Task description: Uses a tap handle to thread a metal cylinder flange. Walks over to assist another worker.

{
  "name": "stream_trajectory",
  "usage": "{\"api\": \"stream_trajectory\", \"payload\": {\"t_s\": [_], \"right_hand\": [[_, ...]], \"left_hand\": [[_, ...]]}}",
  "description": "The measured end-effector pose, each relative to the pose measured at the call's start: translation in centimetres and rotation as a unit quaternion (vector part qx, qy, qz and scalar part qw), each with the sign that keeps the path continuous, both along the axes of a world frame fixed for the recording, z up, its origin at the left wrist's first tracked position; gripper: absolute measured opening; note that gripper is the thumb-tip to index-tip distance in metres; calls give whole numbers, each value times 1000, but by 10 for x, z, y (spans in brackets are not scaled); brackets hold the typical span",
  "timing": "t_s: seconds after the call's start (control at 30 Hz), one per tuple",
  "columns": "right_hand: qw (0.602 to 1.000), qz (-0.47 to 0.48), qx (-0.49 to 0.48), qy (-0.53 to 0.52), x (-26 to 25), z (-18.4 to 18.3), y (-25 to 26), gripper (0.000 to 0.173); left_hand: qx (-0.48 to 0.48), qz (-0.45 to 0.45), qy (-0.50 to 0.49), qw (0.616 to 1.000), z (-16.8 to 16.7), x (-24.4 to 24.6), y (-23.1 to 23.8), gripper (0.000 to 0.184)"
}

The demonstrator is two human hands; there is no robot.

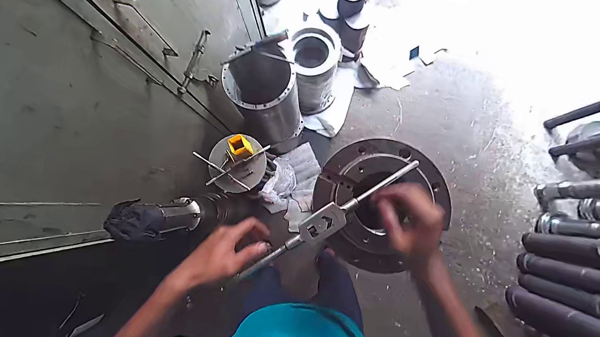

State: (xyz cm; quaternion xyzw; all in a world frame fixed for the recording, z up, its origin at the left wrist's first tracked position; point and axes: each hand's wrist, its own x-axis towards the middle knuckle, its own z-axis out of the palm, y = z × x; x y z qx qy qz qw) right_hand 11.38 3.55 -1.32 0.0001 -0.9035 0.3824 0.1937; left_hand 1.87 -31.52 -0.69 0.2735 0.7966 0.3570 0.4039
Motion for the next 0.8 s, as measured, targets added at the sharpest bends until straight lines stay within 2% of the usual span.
{"api": "stream_trajectory", "payload": {"t_s": [0.03, 0.07, 0.13, 0.2, 0.23, 0.33, 0.47, 0.57, 0.63, 0.7, 0.77, 0.8], "right_hand": [[997, 2, 69, 19, -23, -4, 25, 32], [991, 26, 129, 25, -47, -14, 43, 35], [968, 110, 218, 53, -94, -37, 62, 39], [955, 181, 234, 37, -112, -38, 66, 39], [947, 204, 246, 20, -117, -34, 70, 39], [933, 236, 270, -30, -111, -26, 67, 39], [935, 241, 257, 28, -130, -27, 60, 39], [917, 310, 245, 54, -160, -32, 49, 38], [906, 331, 264, 27, -157, -28, 51, 39], [909, 296, 292, -28, -130, -21, 59, 44], [918, 206, 312, -132, -89, -8, 58, 47], [919, 159, 315, -176, -69, -2, 53, 48]], "left_hand": [[-34, 21, -27, 999, -3, 35, -13, 49], [-52, 67, -6, 996, -5, 71, -16, 45], [-84, 200, 160, 963, -11, 115, 1, 44], [-110, 278, 286, 910, -16, 126, 20, 45], [-112, 297, 314, 895, -19, 126, 27, 43], [-94, 303, 308, 897, -14, 132, 23, 41], [-83, 307, 228, 920, -9, 152, 36, 41], [-69, 326, 194, 923, -14, 183, 56, 24], [-73, 338, 245, 906, -21, 183, 57, 27], [-39, 350, 340, 872, -30, 163, 42, 38], [60, 385, 422, 819, -44, 120, 17, 44], [103, 423, 453, 778, -50, 97, 10, 42]]}}
